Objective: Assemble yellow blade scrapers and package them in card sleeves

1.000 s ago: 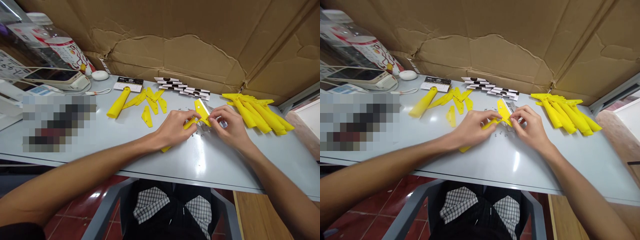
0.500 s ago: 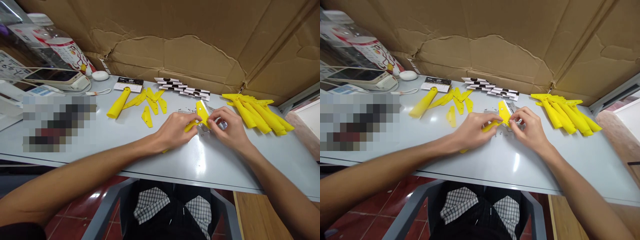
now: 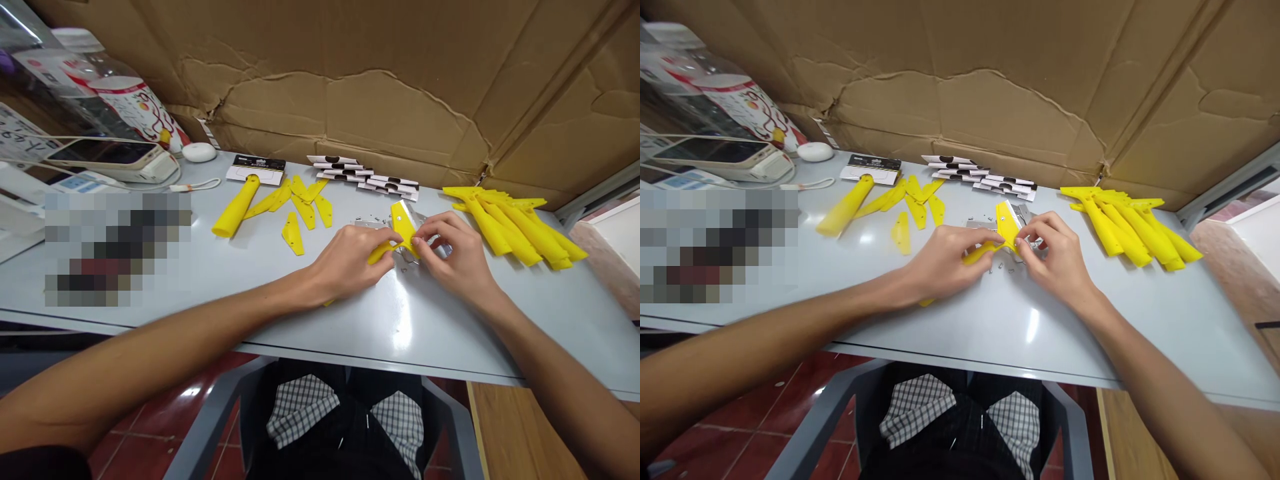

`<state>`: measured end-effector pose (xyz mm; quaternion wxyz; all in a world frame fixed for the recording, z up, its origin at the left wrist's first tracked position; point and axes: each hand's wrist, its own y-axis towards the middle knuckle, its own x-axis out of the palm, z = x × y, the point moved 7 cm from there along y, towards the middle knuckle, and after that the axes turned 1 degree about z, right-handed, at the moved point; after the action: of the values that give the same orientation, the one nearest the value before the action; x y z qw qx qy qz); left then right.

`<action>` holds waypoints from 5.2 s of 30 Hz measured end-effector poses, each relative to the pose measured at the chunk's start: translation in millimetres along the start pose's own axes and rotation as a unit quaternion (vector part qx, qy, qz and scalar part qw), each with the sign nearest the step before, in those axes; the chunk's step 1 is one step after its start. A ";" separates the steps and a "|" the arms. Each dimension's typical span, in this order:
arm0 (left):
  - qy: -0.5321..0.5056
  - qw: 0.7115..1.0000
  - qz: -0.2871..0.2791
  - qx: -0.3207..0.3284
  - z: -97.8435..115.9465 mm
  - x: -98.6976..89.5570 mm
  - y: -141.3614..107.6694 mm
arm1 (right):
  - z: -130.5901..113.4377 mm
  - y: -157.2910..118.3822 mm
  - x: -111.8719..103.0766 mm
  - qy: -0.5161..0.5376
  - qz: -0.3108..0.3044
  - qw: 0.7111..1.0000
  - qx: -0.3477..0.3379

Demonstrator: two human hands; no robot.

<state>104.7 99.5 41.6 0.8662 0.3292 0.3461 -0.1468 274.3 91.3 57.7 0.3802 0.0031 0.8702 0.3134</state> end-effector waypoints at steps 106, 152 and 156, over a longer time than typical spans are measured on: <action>0.019 1.000 0.022 -0.003 -1.0 -5.9 2.1 | -5.6 -0.4 -3.1 -0.001 0.003 0.999 -0.044; 0.120 0.992 -0.008 0.047 -10.9 -11.0 7.1 | 9.2 0.5 -3.9 0.033 -0.002 0.999 0.037; 0.093 0.994 0.009 0.061 -8.7 -13.5 7.5 | 9.7 1.4 -6.0 0.020 0.007 0.999 0.046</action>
<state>94.3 111.3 49.7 0.8096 0.3967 0.4131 -0.1287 284.7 96.2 57.4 0.3594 0.0207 0.8913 0.2757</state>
